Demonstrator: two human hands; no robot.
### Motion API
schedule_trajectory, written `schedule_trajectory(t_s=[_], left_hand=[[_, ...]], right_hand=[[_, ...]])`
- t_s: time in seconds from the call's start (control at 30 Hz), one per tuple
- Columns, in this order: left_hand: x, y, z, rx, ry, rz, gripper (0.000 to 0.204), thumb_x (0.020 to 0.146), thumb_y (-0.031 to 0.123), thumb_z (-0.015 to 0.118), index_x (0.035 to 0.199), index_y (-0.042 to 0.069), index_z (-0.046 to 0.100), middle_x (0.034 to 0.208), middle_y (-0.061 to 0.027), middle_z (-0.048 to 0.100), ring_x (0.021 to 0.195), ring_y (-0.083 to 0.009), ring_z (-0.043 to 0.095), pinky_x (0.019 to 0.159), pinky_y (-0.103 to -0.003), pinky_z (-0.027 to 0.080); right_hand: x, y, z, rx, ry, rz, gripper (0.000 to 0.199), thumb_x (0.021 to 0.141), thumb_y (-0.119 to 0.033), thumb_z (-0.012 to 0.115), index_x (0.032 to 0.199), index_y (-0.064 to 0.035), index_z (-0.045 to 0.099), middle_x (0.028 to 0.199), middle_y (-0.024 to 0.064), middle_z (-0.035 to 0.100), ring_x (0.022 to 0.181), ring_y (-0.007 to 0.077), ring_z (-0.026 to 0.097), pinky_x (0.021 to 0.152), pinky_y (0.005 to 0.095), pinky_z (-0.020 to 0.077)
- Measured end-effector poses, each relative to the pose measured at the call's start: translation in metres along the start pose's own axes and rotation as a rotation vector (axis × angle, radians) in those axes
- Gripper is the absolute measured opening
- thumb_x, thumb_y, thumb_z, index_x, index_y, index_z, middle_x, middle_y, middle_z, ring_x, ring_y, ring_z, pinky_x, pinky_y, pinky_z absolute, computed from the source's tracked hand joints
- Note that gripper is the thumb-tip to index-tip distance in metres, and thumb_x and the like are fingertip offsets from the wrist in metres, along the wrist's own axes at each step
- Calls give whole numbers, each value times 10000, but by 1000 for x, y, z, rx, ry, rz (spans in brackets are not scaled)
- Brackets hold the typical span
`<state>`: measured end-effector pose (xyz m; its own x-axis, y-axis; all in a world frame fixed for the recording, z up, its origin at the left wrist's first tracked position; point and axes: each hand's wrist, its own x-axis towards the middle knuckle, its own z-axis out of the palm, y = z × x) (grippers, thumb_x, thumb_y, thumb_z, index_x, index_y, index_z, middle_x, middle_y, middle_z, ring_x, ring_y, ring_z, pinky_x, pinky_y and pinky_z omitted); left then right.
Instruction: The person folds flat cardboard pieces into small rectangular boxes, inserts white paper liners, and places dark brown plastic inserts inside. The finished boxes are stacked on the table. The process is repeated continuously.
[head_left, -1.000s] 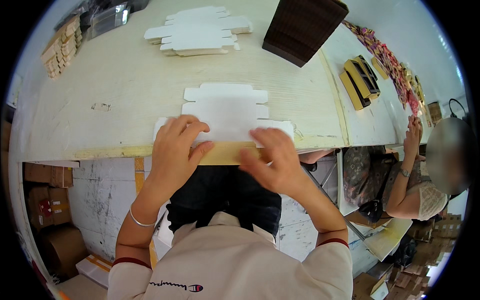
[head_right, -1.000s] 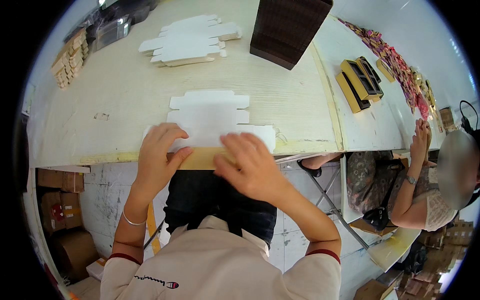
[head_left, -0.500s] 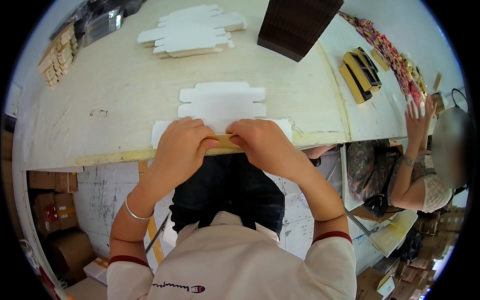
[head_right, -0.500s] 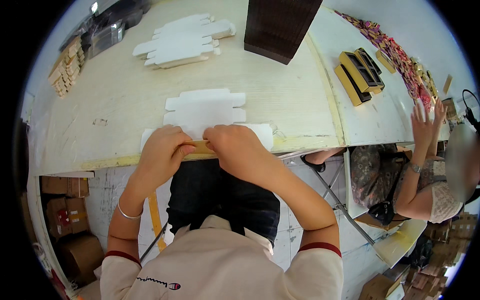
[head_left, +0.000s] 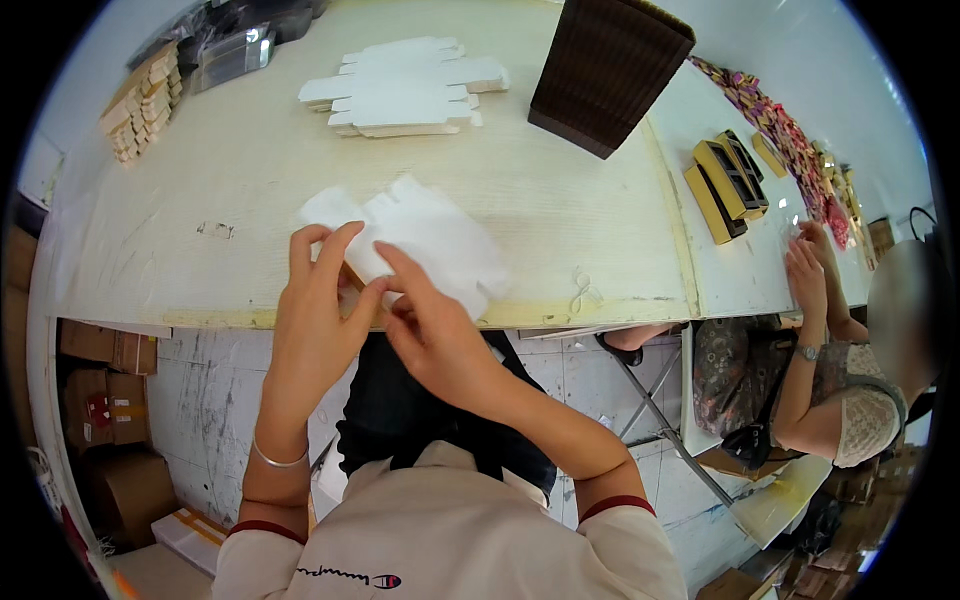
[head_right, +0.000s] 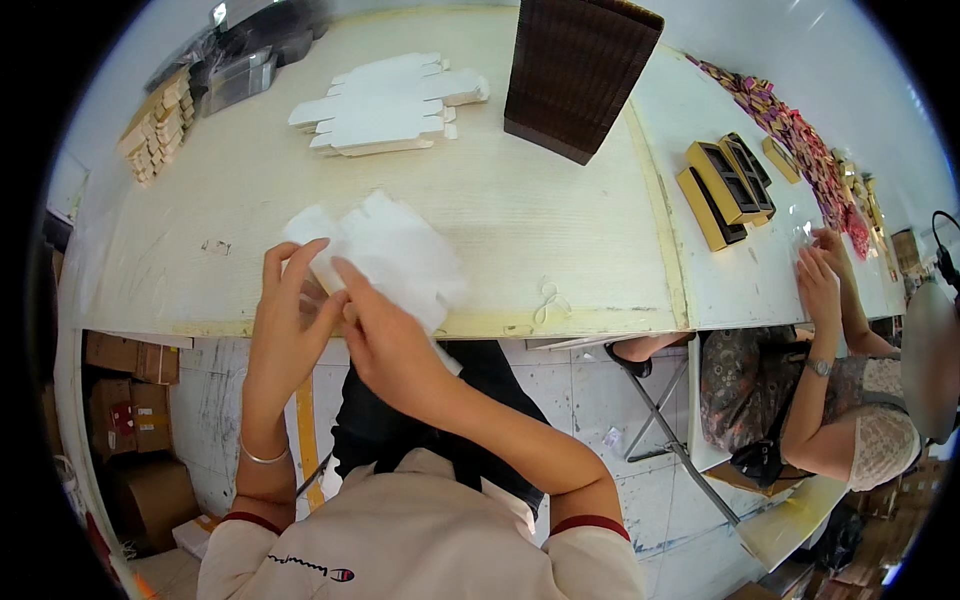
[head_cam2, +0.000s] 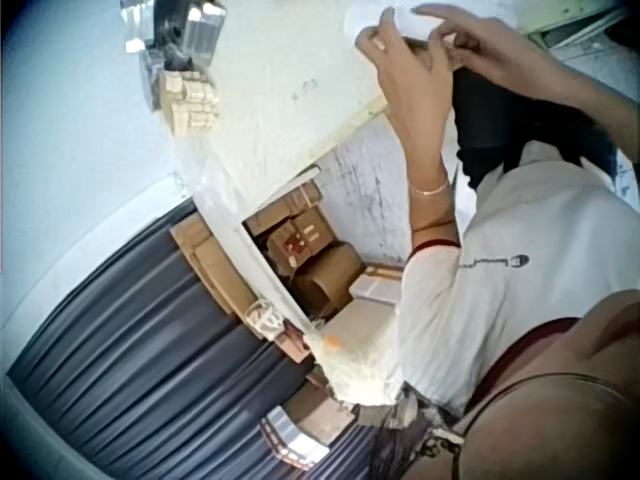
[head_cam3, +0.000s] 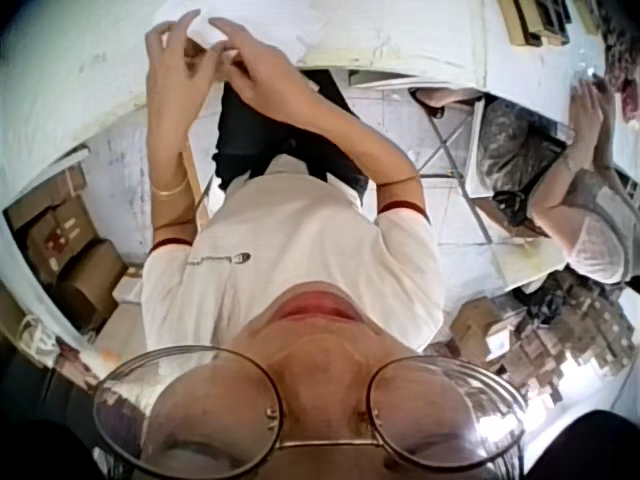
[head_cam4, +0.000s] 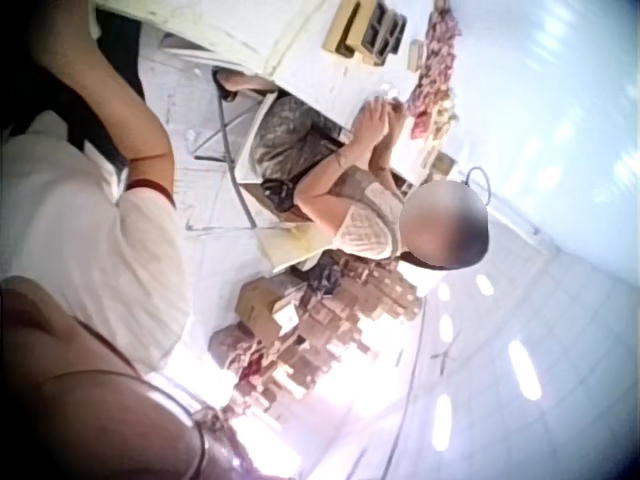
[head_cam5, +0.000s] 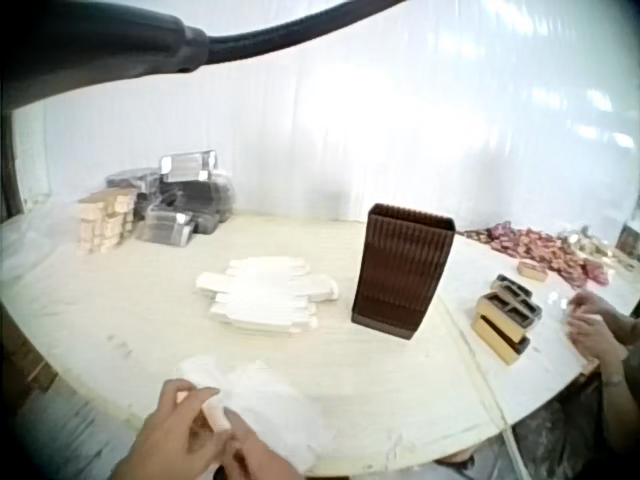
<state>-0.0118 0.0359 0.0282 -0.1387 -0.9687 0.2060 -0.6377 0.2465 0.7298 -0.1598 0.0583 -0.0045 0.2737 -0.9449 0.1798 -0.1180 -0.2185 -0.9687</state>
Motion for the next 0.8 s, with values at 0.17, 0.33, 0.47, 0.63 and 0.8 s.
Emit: schedule_trajectory(t_s=[0.17, 0.33, 0.47, 0.63, 0.8], left_hand=[[20, -12, 5, -140, -107, 43, 553, 794, -66, 522, 1325, 71, 456, 1181, -128, 533, 923, -231, 592, 808, -339, 512], [54, -12, 6, -198, -462, 23, 575, 780, -92, 513, 1332, 60, 450, 1065, -147, 619, 977, -248, 624, 857, -346, 501], [78, -16, 24, -143, -553, 272, 507, 783, -92, 516, 1267, 54, 485, 993, -127, 632, 919, -225, 621, 840, -340, 499], [87, -9, 29, -171, -651, 256, 385, 785, -91, 529, 1144, 45, 510, 978, -103, 622, 866, -200, 602, 805, -321, 495], [84, -13, 31, -210, -615, 273, 350, 786, -72, 530, 1105, 69, 512, 965, -139, 639, 836, -275, 607, 738, -346, 484]], right_hand=[[-23, -22, -28, -126, -232, -174, 553, 850, -31, 642, 1363, -79, 440, 1252, 161, 514, 1175, 310, 509, 971, 400, 432], [-49, -6, -92, -900, -210, -477, 449, 766, -85, 684, 1200, -39, 577, 1215, 177, 539, 1161, 348, 511, 984, 410, 412], [-47, 12, -95, -889, -217, -484, 356, 745, -57, 641, 1097, -33, 589, 1109, 150, 571, 1083, 322, 537, 913, 408, 436], [-7, 5, -65, -877, -64, -276, 227, 731, -60, 627, 953, -36, 588, 1028, 133, 563, 999, 288, 556, 845, 399, 447], [-17, 18, -60, -1029, 23, -680, 220, 767, -117, 643, 957, -19, 594, 1022, 128, 558, 987, 283, 558, 836, 377, 457]])
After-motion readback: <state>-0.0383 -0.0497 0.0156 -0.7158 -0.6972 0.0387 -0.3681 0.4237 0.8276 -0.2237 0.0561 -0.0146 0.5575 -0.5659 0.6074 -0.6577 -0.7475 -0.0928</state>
